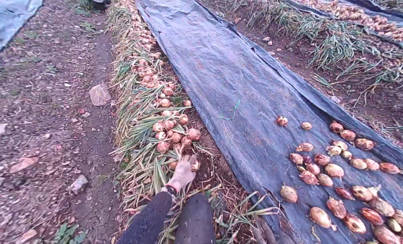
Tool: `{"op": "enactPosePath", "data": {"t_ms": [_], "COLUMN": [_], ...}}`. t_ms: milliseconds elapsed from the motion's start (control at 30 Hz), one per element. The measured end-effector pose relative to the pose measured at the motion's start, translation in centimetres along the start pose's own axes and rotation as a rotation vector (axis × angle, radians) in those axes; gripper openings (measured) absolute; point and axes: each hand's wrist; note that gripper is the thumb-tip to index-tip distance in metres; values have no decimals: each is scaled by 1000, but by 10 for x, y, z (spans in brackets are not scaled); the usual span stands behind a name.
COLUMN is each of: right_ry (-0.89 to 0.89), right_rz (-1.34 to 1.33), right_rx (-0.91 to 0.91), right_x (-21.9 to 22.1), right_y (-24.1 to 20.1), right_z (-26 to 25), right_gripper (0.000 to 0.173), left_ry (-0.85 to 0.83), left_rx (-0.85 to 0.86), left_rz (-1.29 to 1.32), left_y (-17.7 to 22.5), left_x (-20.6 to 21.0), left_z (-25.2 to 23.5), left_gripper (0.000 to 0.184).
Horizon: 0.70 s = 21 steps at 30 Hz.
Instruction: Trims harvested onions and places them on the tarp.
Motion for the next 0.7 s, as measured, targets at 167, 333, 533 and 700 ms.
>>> {"op": "enactPosePath", "data": {"t_ms": [167,333,533,700], "right_ry": [-29,-80,-77,-4], "right_rz": [-169,-365,-748,-714], "right_rx": [-150,-356,-457,-475], "right_x": [45,61,51,49], "right_y": [-5,-19,-16,11], "right_z": [-2,30,85,107], "right_gripper": [79,76,47,37], "left_ry": [90,-33,-536,-237], "left_rx": [66,317,338,422], "left_rz": [379,833,972,722], "left_y": [4,61,128,139], "left_x": [-44,-73,-72,-53], "left_z": [86,174,259,293], "left_gripper": [87,82,68,72]}}
Point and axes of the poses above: each hand's wrist, its own z-axis away from the middle knuckle, its own x-axis out of the palm, y = z × x, and after that the axes turned 2 degrees about y, right-handed
